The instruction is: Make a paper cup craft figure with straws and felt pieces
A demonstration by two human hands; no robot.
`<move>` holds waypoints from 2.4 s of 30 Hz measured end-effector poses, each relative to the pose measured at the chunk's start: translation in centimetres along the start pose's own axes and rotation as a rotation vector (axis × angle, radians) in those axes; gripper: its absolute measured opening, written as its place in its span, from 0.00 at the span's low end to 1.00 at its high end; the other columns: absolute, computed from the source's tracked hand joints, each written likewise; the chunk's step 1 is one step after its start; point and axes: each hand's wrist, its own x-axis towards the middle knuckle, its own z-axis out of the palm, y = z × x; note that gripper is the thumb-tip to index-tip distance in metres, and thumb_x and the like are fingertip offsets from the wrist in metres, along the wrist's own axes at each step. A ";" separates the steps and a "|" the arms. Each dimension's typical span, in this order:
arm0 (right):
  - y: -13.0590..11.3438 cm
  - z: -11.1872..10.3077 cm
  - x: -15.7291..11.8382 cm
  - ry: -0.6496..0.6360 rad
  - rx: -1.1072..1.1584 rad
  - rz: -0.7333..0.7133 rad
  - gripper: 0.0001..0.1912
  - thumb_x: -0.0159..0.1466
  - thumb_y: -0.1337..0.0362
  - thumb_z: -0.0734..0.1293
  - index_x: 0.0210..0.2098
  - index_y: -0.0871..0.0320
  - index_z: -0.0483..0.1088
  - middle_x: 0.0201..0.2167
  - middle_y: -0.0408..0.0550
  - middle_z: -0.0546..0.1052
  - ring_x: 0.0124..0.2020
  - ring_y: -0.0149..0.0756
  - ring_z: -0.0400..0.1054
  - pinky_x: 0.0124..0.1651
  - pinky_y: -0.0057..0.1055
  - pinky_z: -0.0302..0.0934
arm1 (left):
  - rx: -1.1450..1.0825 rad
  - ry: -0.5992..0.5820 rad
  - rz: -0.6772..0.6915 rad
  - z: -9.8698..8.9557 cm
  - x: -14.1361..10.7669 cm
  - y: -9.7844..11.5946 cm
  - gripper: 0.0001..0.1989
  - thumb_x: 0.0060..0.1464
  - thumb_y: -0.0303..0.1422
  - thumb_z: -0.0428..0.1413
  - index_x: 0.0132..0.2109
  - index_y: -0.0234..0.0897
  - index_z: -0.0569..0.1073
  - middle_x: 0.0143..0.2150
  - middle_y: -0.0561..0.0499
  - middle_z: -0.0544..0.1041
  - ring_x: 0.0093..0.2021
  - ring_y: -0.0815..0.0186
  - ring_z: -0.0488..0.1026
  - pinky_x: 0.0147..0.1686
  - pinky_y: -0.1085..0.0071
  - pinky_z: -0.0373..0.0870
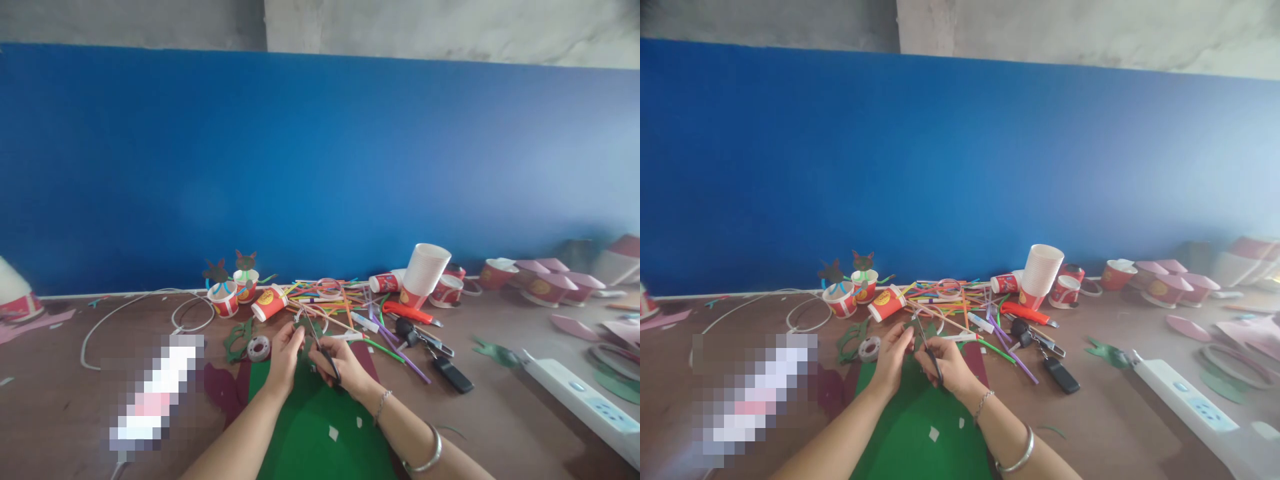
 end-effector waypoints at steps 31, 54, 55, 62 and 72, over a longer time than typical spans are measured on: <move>0.4 -0.1 0.2 -0.035 0.019 0.026 0.17 0.51 0.53 0.71 0.27 0.60 0.65 0.13 0.35 0.67 0.12 0.23 0.58 0.14 0.19 0.52 | -0.014 -0.014 -0.018 0.5 -0.4 1.0 0.15 0.48 0.43 0.59 0.31 0.34 0.74 0.24 0.55 0.68 0.25 0.71 0.62 0.26 0.76 0.57; 0.2 0.1 0.2 -0.004 0.018 -0.010 0.19 0.51 0.52 0.72 0.25 0.59 0.62 0.12 0.34 0.64 0.10 0.21 0.54 0.12 0.19 0.46 | -0.075 -0.090 -0.057 0.9 -0.7 1.6 0.14 0.47 0.42 0.60 0.30 0.33 0.74 0.23 0.55 0.68 0.25 0.71 0.62 0.27 0.75 0.57; 0.2 0.1 0.2 -0.006 0.019 -0.003 0.19 0.51 0.52 0.72 0.25 0.59 0.62 0.12 0.34 0.64 0.11 0.21 0.54 0.12 0.19 0.47 | -0.078 -0.093 -0.057 0.9 -0.6 1.6 0.14 0.47 0.42 0.60 0.30 0.33 0.74 0.23 0.55 0.68 0.25 0.71 0.62 0.27 0.75 0.58; 0.3 0.1 0.1 -0.028 0.017 0.019 0.19 0.51 0.51 0.71 0.27 0.58 0.63 0.13 0.35 0.66 0.12 0.23 0.57 0.14 0.19 0.51 | -0.081 -0.008 -0.069 0.9 -0.6 1.2 0.15 0.46 0.44 0.61 0.28 0.35 0.72 0.23 0.56 0.69 0.25 0.71 0.63 0.27 0.76 0.58; 0.3 0.1 0.1 -0.021 0.037 0.005 0.20 0.50 0.50 0.72 0.27 0.58 0.63 0.12 0.35 0.66 0.12 0.23 0.57 0.13 0.19 0.49 | -0.130 -0.060 -0.093 1.1 -1.1 1.2 0.16 0.49 0.43 0.60 0.26 0.35 0.68 0.21 0.57 0.67 0.23 0.72 0.64 0.24 0.76 0.59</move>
